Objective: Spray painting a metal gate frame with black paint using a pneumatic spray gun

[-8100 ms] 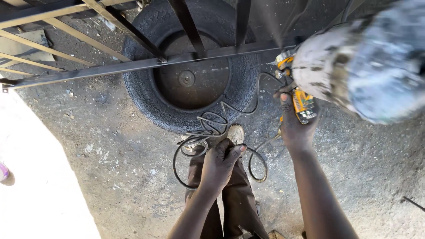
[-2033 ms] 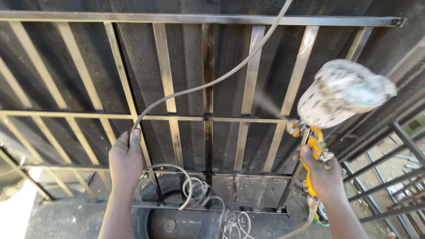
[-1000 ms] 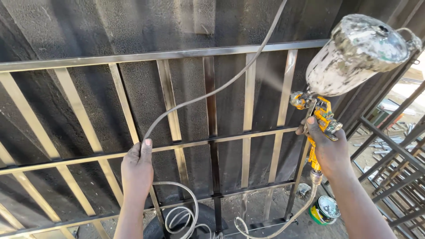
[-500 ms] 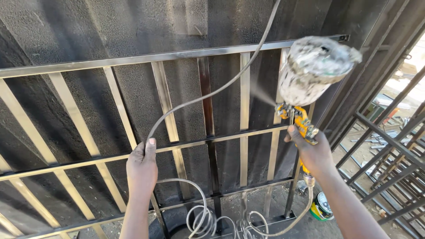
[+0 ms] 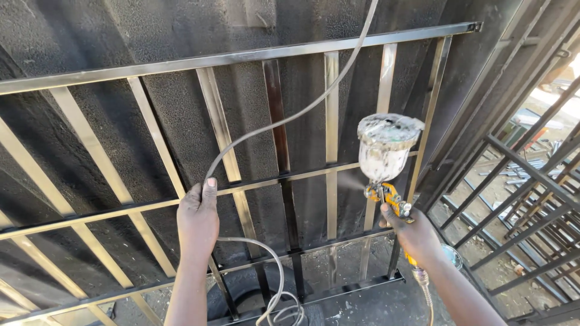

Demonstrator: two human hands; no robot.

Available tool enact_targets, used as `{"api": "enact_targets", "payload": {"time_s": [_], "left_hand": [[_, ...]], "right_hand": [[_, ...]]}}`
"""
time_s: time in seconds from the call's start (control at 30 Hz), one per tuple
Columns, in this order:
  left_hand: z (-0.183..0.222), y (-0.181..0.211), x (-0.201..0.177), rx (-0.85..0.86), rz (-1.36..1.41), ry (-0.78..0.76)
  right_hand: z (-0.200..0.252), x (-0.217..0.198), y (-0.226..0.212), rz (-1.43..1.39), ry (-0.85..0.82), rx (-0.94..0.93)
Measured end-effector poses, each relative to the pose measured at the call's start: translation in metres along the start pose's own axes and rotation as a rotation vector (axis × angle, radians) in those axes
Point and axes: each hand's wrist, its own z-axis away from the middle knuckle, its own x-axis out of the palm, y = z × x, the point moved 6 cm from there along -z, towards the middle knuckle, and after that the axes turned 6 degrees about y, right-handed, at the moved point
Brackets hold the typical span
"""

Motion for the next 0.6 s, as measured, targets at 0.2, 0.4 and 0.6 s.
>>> {"api": "enact_targets", "payload": {"time_s": [0.2, 0.4, 0.6], "left_hand": [[0.003, 0.008, 0.006, 0.033, -0.008, -0.004], [0.003, 0.004, 0.006, -0.003, -0.037, 0.003], [0.009, -0.002, 0.012, -0.027, -0.032, -0.005]], "right_hand": [[-0.021, -0.019, -0.061, -0.123, 0.048, -0.173], [-0.050, -0.033, -0.095, -0.473, 0.059, -0.530], [-0.053, -0.017, -0.054, -0.479, 0.042, -0.428]]}}
